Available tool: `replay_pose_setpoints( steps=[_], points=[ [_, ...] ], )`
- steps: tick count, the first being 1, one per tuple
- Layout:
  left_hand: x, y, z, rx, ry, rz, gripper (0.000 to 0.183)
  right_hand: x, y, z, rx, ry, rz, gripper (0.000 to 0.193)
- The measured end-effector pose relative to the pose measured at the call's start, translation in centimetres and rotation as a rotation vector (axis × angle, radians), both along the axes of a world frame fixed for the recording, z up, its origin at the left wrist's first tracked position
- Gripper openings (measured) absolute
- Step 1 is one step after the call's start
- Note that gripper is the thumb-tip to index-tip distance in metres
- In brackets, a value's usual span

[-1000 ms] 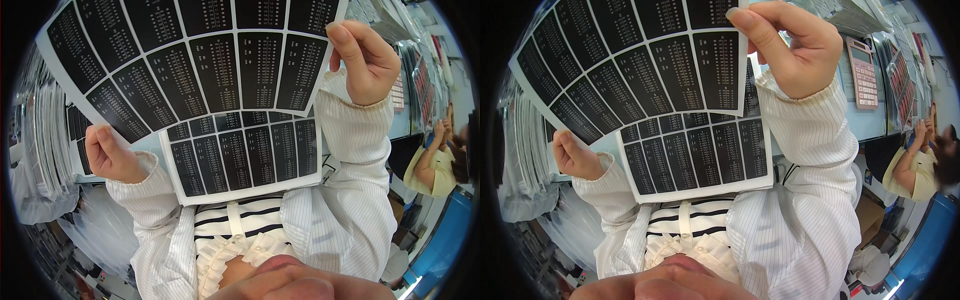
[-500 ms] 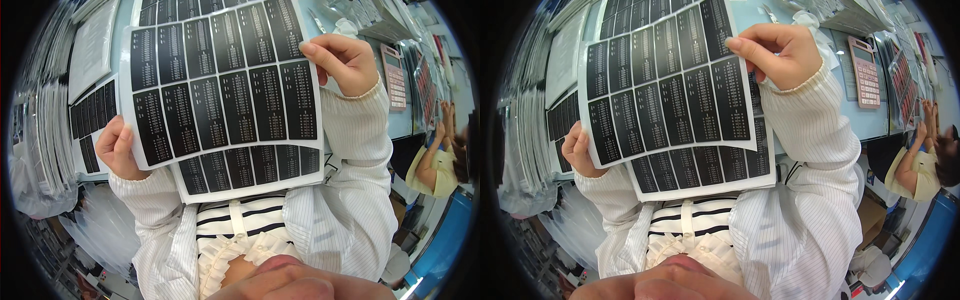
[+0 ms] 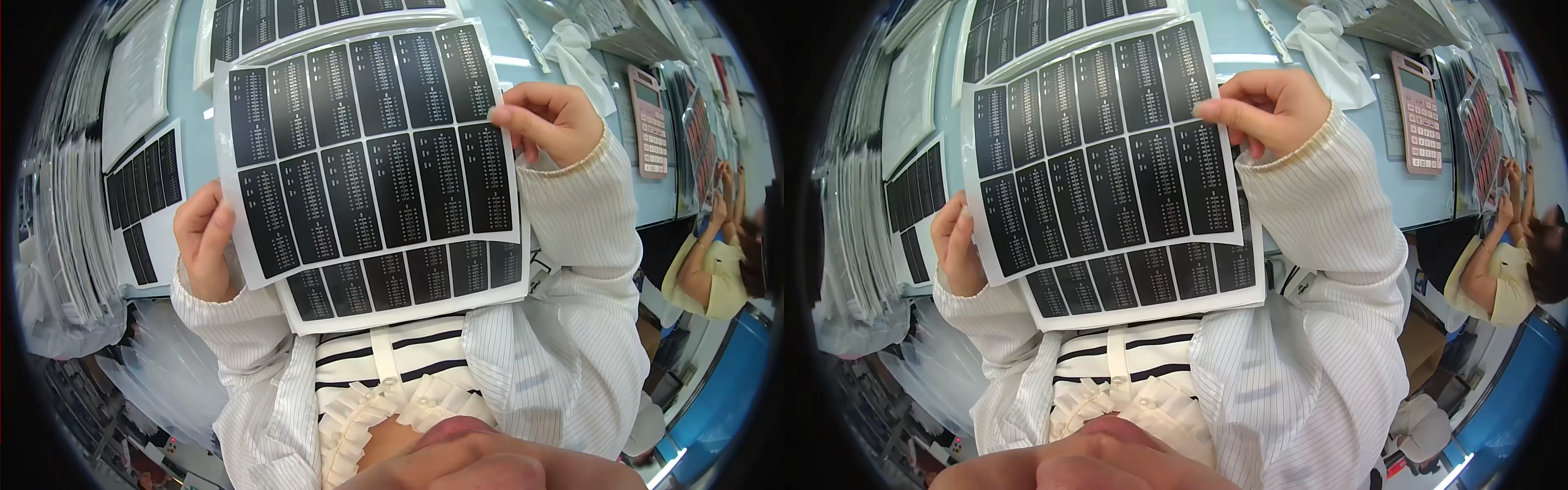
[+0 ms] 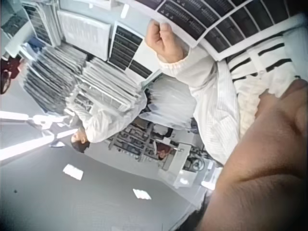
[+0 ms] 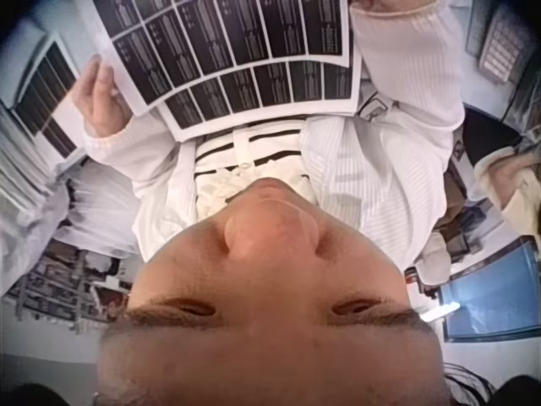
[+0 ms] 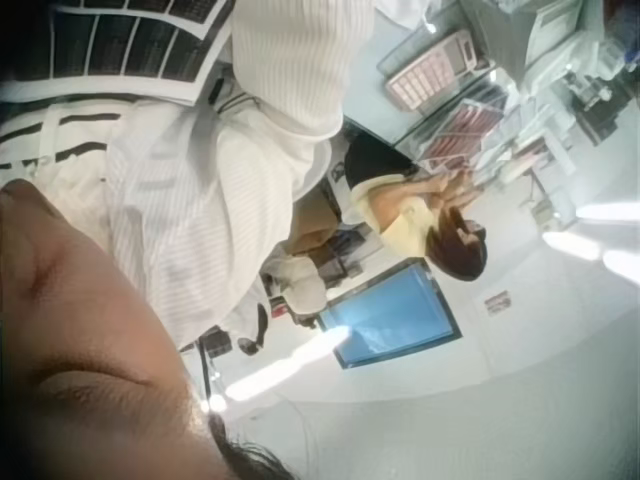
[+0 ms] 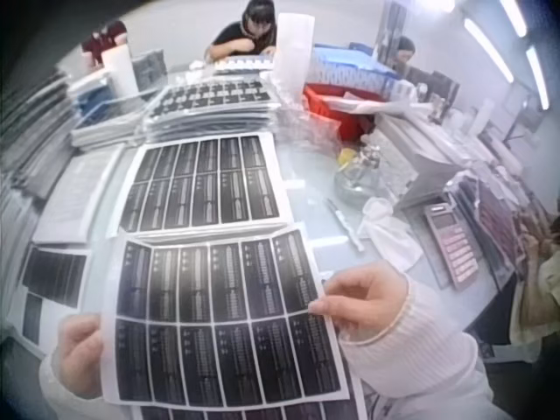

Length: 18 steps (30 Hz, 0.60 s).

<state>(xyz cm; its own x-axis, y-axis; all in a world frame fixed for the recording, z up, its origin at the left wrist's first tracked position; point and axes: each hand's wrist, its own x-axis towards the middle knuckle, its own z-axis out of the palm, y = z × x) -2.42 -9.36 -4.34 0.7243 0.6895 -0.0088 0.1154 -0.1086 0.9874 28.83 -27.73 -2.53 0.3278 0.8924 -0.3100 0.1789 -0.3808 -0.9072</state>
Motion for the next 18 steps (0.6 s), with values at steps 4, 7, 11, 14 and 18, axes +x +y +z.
replay_pose_setpoints(
  steps=[4,7,11,14,18],
  points=[
    [0.1,0.6,-0.5,-0.006,0.092,0.176,0.026,0.1,0.0,0.0,0.019,-0.061,0.117,0.027],
    [0.2,0.8,-0.7,0.034,0.141,0.209,0.027,0.2,-0.2,-0.1,0.027,-0.134,0.19,0.033],
    [0.5,0.5,-0.8,0.11,0.155,0.188,0.025,-0.5,0.0,-0.6,0.068,-0.063,0.06,0.025],
    [0.7,0.3,-0.7,0.121,0.134,0.186,0.024,-0.6,-0.1,-0.3,0.044,0.001,-0.085,0.018],
    [0.6,0.4,-0.6,0.104,0.123,0.191,0.024,-0.8,0.1,-0.2,0.035,-0.008,-0.08,0.021]
  ],
)
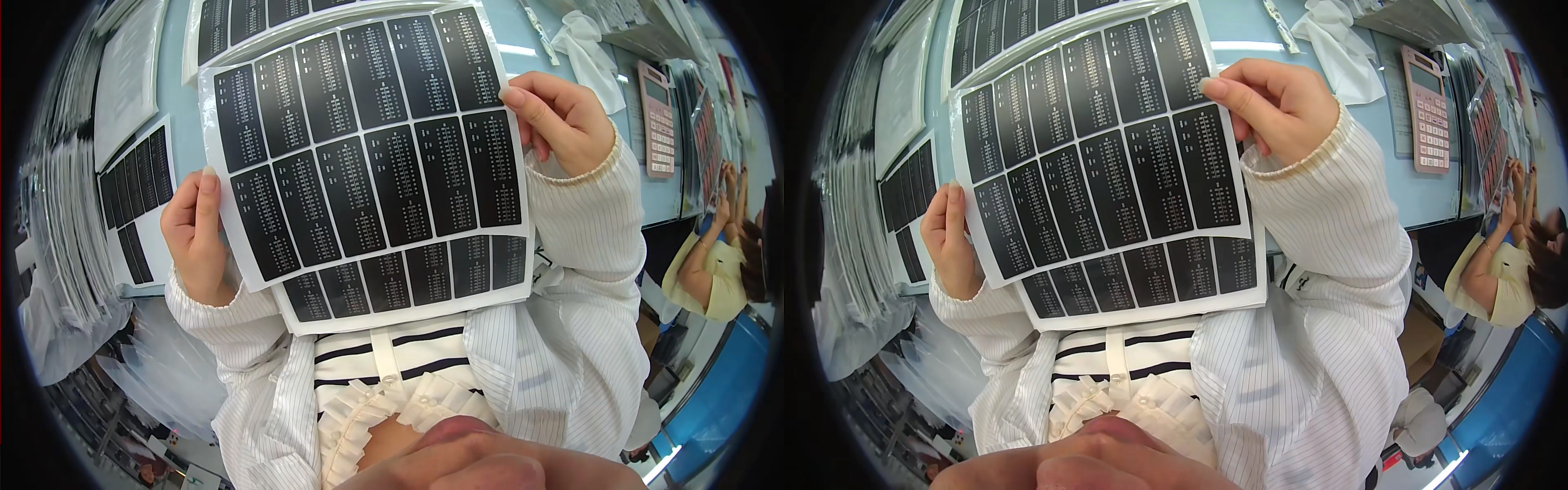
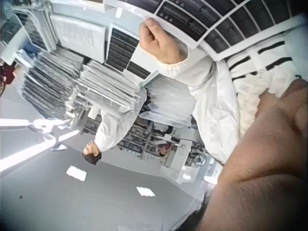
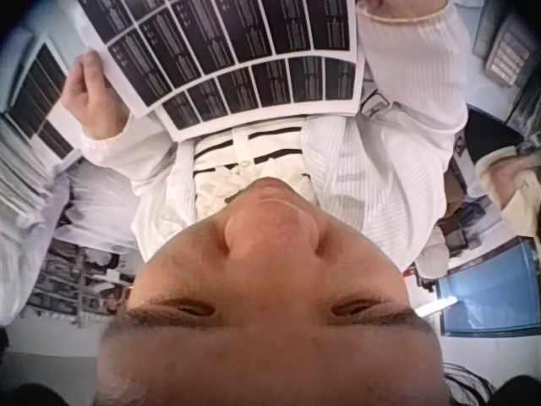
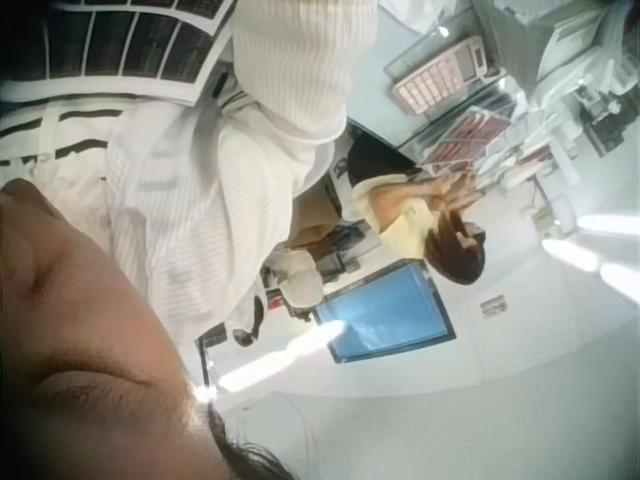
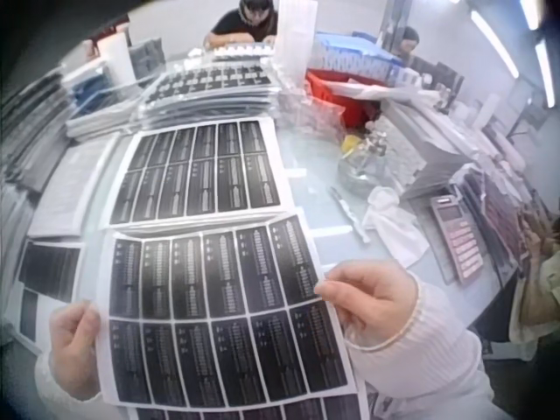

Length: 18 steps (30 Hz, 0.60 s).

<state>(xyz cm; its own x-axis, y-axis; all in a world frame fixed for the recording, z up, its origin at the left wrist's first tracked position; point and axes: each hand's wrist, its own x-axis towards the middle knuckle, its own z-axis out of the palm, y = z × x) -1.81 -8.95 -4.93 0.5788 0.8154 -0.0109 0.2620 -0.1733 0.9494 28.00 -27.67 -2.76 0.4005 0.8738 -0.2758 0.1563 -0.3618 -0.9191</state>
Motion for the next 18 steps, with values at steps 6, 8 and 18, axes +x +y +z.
replay_pose_setpoints(
  steps=[6,8,18],
  points=[
    [-0.3,-0.2,-0.2,-0.058,-0.033,0.038,0.023,-0.2,0.2,-0.1,0.064,-0.111,0.06,0.022],
    [-0.5,-0.1,-0.1,-0.113,-0.055,0.074,0.022,0.1,-0.1,0.6,0.081,-0.018,0.053,0.022],
    [-0.7,0.1,0.4,-0.289,-0.129,0.11,0.022,0.4,-0.4,0.9,0.085,0.186,0.017,0.022]
  ],
)
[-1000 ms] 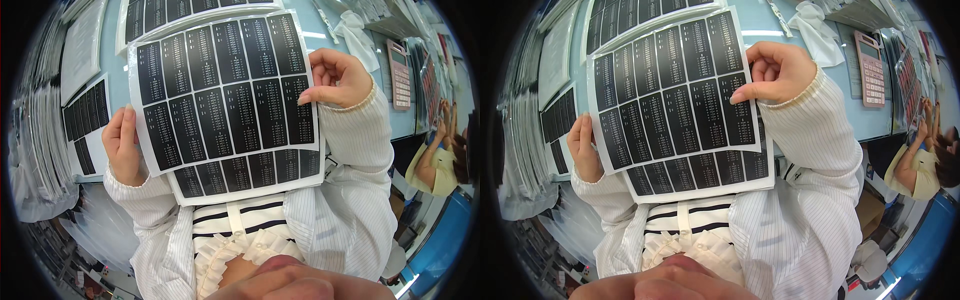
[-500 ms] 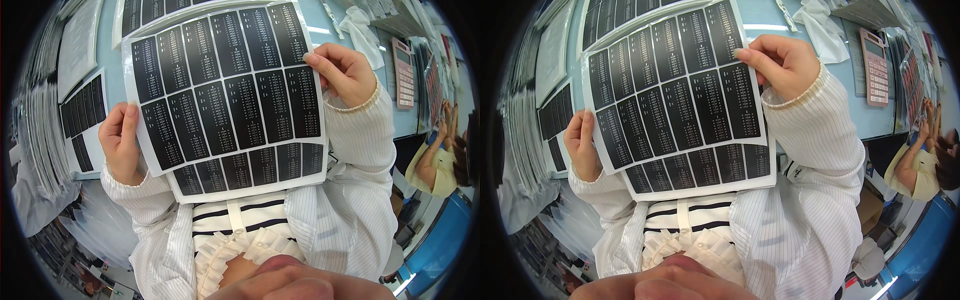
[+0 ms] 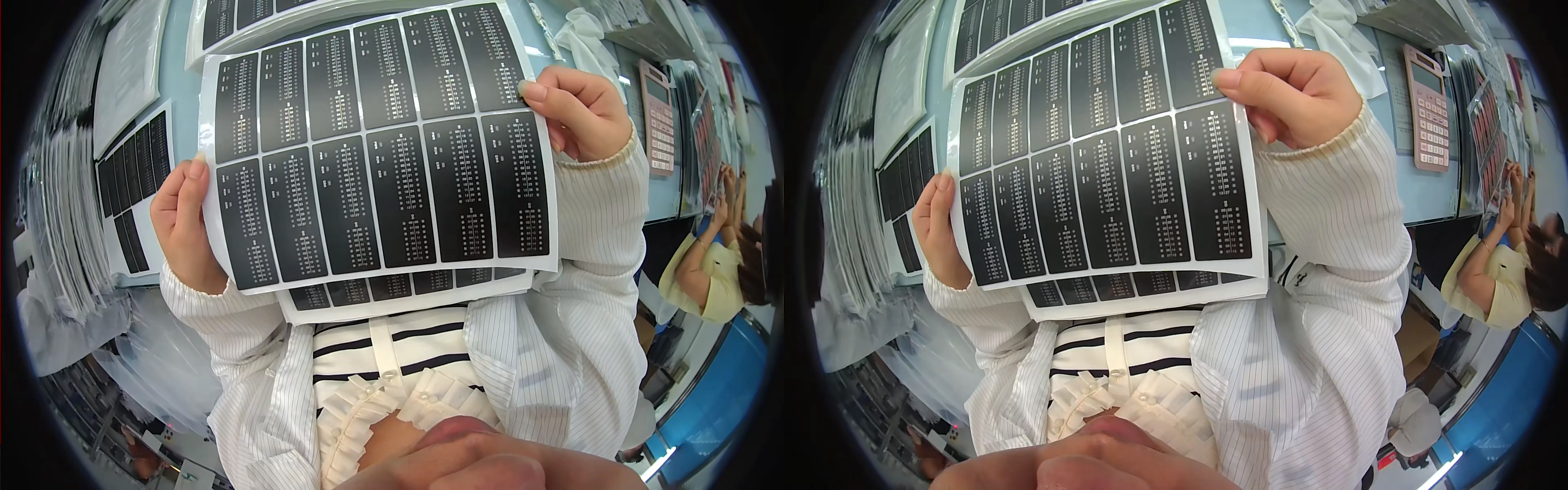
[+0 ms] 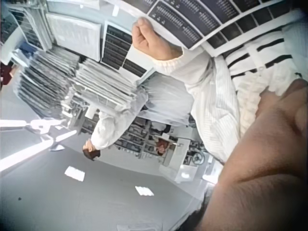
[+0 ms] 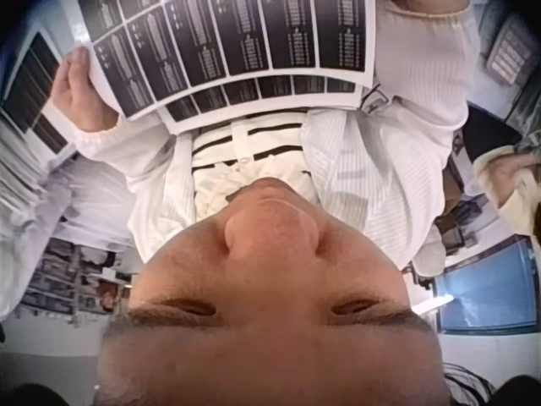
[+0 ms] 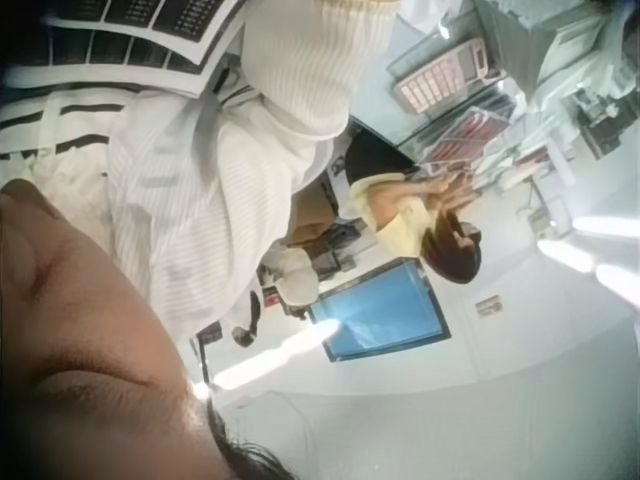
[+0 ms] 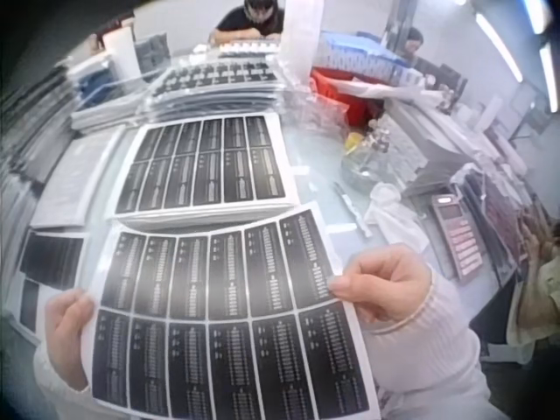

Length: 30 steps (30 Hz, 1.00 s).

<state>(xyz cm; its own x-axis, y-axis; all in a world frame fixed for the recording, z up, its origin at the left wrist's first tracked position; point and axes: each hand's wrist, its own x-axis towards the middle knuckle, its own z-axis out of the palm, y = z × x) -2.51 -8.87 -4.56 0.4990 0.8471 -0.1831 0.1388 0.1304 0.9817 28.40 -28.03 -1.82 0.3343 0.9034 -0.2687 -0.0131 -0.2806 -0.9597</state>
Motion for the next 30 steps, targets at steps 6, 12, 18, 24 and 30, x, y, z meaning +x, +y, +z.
replay_pose_setpoints(
  steps=[6,12,18,24,30],
  points=[
    [-0.03,0.19,-0.03,-0.035,0.005,-0.012,0.022,-0.03,0.06,-0.07,-0.024,0.04,-0.013,0.023],
    [-0.13,0.26,-0.14,-0.035,0.003,-0.021,0.022,-0.06,-0.02,-0.13,-0.024,0.046,0.001,0.02],
    [-0.13,0.32,-0.08,-0.045,-0.01,-0.034,0.022,-0.03,-0.08,0.01,-0.039,0.035,0.008,0.02],
    [0.02,0.17,-0.08,-0.06,-0.005,0.003,0.021,0.13,-0.09,-0.12,-0.018,0.017,0.01,0.024],
    [0.22,0.05,-0.01,-0.068,0.01,0.032,0.023,0.44,-0.17,-0.11,0.013,0.042,0.066,0.022]
  ],
)
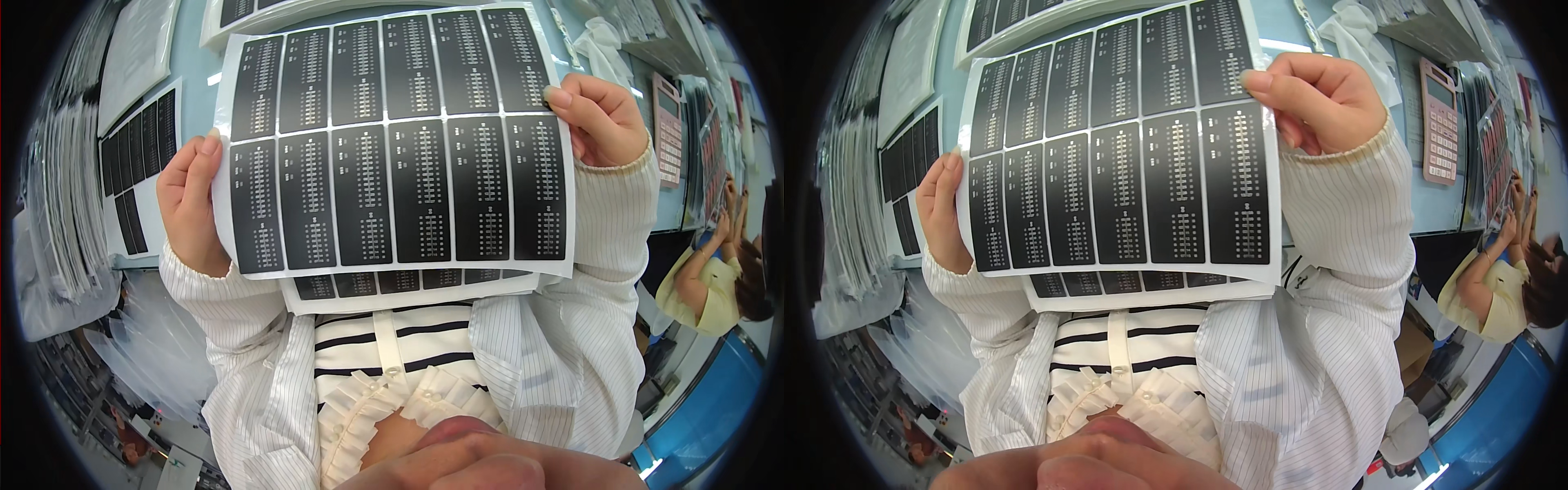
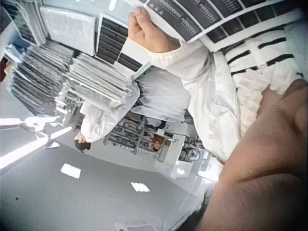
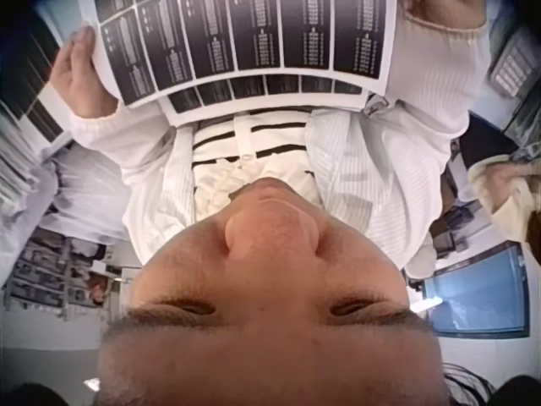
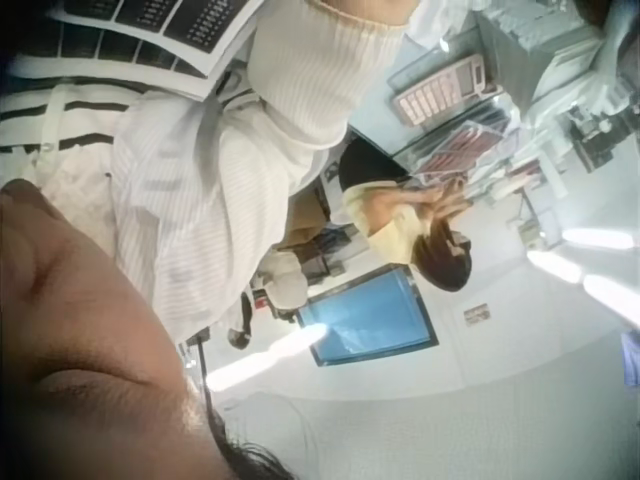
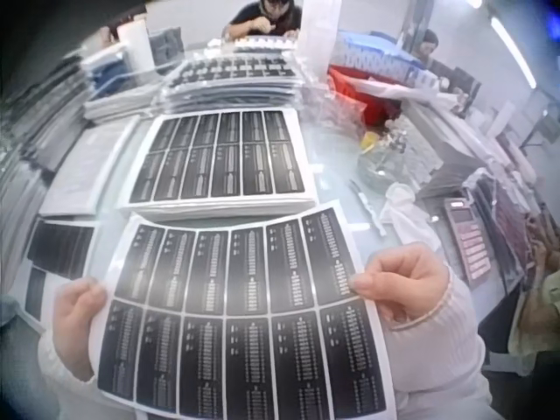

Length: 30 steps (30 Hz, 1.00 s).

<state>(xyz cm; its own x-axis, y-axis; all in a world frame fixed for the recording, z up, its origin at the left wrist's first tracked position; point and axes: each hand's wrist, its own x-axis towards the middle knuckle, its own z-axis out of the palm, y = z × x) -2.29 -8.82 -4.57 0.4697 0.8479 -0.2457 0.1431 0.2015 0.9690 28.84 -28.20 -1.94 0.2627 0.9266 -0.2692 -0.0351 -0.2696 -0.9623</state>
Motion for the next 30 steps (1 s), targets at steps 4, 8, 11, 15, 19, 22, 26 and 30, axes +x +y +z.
replay_pose_setpoints(
  steps=[4,8,11,15,19,22,26,30],
  points=[
    [0.0,0.0,0.0,0.002,-0.014,-0.017,0.024,0.0,-0.2,0.1,-0.049,-0.011,-0.034,0.025],
    [-0.1,0.2,-0.1,-0.023,-0.051,-0.05,0.023,0.2,-0.1,-0.1,0.041,0.036,-0.011,0.021],
    [-0.1,0.1,-0.1,-0.022,-0.044,-0.055,0.023,0.3,-0.3,-0.1,0.031,0.06,-0.049,0.019],
    [0.0,-0.1,0.1,-0.045,-0.042,-0.052,0.023,0.5,-0.4,-0.1,0.022,0.067,-0.059,0.017],
    [0.0,0.0,0.0,-0.058,-0.041,-0.057,0.024,0.7,-0.5,0.1,-0.044,0.087,-0.097,0.018],
    [0.0,0.1,-0.2,-0.063,-0.057,-0.046,0.026,0.8,-0.5,0.2,-0.063,0.088,-0.102,0.019],
    [-0.3,0.4,-0.3,-0.015,0.0,-0.08,0.029,1.0,-0.7,0.3,-0.075,0.112,-0.137,0.019],
    [-0.4,0.5,-0.4,-0.027,-0.002,-0.143,0.032,1.7,-1.0,0.0,0.0,0.201,-0.137,0.017]
  ],
)
